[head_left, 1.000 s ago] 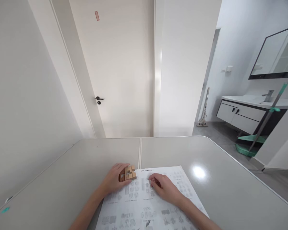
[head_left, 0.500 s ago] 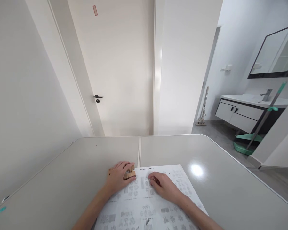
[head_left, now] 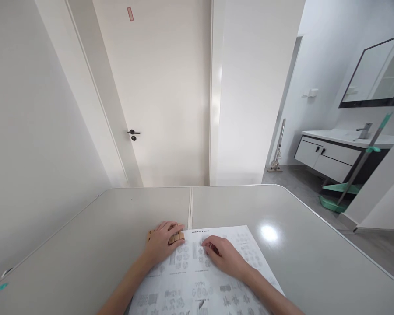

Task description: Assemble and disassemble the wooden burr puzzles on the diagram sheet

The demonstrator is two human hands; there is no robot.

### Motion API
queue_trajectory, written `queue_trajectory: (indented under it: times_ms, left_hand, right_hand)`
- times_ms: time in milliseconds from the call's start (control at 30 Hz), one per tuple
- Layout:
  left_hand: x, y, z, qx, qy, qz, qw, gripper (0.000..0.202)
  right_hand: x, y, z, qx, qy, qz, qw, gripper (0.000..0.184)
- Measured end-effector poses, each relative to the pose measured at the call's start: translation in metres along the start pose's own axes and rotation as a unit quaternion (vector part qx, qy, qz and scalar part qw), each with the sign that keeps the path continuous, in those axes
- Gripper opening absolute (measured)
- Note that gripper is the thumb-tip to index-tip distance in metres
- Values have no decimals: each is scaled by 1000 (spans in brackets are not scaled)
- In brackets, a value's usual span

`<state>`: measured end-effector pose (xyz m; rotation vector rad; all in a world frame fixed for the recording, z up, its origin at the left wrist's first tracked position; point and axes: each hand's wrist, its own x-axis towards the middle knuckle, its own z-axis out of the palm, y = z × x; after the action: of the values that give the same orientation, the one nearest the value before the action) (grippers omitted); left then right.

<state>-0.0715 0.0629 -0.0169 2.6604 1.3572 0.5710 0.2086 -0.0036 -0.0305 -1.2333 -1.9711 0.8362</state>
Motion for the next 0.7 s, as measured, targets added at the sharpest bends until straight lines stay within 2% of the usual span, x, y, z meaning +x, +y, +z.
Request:
queue_trajectory:
  times_ms: [200,400,467,700]
  left_hand:
    - [-1,-3,2,9,3,-3,1000,43]
    - [-2,-10,-4,-1,20,-23,1000,73]
    - [-1,-11,-8,-8,29,-20,999,71]
    - [3,-20,-17,11,76,-33,996,45]
  right_hand:
    - [1,3,2,-9,5,-2,1000,23]
    - [1,2,2,-14,7,-12,1000,22]
    - [1,2,2,-13,5,-12,1000,22]
    - [1,3,1,-27,4,-14,1000,24]
